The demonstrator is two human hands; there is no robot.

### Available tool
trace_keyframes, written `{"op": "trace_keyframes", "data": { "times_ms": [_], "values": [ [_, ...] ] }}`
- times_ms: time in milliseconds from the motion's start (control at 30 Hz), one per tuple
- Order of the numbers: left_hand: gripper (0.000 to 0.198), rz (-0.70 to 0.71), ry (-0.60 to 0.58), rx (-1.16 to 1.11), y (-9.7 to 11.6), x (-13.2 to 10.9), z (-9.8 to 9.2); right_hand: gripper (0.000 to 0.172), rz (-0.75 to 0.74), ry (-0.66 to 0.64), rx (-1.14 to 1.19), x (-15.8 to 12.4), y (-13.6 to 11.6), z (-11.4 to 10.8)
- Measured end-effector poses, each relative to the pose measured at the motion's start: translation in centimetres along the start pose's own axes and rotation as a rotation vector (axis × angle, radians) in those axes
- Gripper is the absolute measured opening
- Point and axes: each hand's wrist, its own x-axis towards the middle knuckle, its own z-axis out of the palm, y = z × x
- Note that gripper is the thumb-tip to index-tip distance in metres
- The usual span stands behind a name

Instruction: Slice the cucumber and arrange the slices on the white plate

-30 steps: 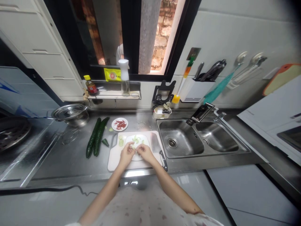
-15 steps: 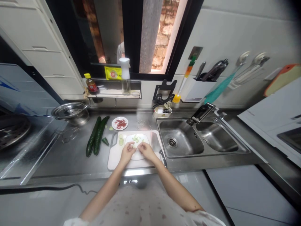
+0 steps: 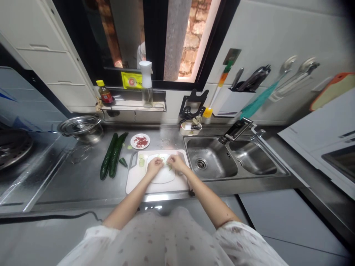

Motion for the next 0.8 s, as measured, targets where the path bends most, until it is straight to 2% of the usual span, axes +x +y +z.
{"op": "trace_keyframes", "data": {
  "times_ms": [167,267,500,800],
  "values": [
    [0.013,0.008,-0.002,0.188,-0.8,0.9,0.9,0.005,0.001,0.005,-0.084,0.8,1.3,-0.3],
    [0.013,-0.013,-0.02,0.292,-0.9,0.9,1.4,0.004,0.053,-0.032,-0.183,0.9,1.5,-0.4],
    [0.012,-0.089,-0.079,0.575,-0.8,1.1,2.4,0.017,0.139,-0.182,-0.485,0.7,0.9,0.1],
    [0.013,-0.114,-0.099,0.754,-1.1,1.5,2.9,0.02,0.152,-0.255,-0.703,0.5,0.1,0.6]
  ]
}}
